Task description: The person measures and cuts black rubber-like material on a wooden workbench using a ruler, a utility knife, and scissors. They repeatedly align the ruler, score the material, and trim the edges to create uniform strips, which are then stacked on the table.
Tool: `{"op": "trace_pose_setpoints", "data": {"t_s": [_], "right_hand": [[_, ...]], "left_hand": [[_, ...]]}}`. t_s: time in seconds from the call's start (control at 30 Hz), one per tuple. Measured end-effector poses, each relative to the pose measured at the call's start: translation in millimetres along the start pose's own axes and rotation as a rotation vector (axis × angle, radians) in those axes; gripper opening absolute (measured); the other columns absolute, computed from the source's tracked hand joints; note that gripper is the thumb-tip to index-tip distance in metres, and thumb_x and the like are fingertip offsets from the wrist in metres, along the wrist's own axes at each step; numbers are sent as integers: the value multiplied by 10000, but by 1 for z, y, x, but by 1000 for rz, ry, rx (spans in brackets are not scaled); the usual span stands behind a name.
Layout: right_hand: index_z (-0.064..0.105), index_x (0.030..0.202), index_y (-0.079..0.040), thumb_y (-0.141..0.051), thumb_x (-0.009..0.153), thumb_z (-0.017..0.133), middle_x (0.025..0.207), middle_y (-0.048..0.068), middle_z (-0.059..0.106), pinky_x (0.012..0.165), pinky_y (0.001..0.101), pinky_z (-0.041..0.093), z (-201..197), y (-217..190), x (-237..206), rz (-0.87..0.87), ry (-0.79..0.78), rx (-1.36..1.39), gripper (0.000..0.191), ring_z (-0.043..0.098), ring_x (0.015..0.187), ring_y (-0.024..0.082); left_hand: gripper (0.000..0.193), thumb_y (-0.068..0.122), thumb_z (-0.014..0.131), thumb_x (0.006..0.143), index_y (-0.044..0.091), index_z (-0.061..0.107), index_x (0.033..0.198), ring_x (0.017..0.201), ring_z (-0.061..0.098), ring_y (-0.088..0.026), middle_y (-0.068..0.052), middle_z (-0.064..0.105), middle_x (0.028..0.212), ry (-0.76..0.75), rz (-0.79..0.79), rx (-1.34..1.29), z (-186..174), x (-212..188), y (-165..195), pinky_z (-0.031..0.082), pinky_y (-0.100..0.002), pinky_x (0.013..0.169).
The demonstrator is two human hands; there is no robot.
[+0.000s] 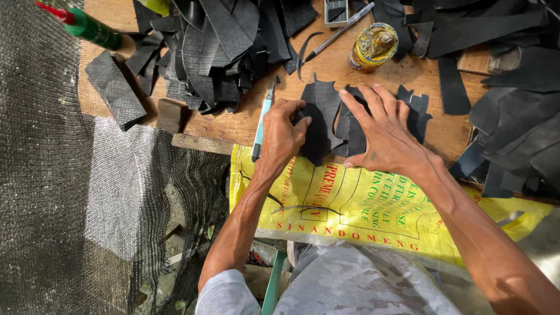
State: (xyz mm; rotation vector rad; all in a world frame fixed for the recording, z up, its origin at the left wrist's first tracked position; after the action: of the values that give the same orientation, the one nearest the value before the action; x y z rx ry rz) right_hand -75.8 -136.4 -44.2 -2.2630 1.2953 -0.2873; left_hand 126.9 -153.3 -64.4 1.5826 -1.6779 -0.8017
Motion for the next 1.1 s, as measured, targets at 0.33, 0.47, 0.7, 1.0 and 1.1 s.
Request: {"op": "trace_pose_setpoints", "data": {"t_s": [0.33,0.47,0.7,1.0,1.1], "right_hand": [[242,1573,-131,-398,452,978,1537,184,279,1119,631,158,-2,7,-9,131,-42,-49,1368,190,1447,396],[240,1583,-126,-411,445,966,1541,181,273,1127,634,166,-4,6,-10,118,-38,-35,1380,190,1449,393],[558,1426,-59,-179,807,783,1508,155,467,1132,547,287,-1,-11,-5,-74,125,-50,670,371,1411,374],[651,1275,-18,5,925,631,1514,117,558,1102,514,348,15,-6,-1,-130,157,-51,351,474,1398,344],[656,1273,-37,-17,928,646,1512,108,559,1096,518,341,17,-5,-1,-117,158,-46,346,465,1394,340]], "left_hand": [[343,38,783,788,-14,747,1125,720,630,-243,-136,654,842,-4,-64,-15,4,3,-4,500,-370,652],[344,36,791,781,-13,752,1119,714,627,-255,-147,638,814,-18,-67,17,5,7,-8,493,-386,651],[323,44,795,744,-6,757,1061,830,695,-286,-180,715,928,-9,1,13,3,11,-8,542,-381,738],[286,90,844,739,0,762,997,894,772,-268,-170,773,959,-238,3,-31,5,43,-6,598,-365,793],[312,-2,789,709,-6,760,1020,935,762,-291,-193,755,1004,-243,62,80,7,42,-10,604,-370,834]]}}
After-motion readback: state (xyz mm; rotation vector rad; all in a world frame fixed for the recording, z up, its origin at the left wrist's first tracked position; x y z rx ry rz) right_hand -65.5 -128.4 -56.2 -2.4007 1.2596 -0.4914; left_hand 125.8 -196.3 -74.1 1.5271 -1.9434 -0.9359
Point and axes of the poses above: each hand's wrist, its own x-axis towards the middle knuckle, its own z-axis out of the palm, y = z × x, the point moved 6 cm from there along x, towards the middle knuckle
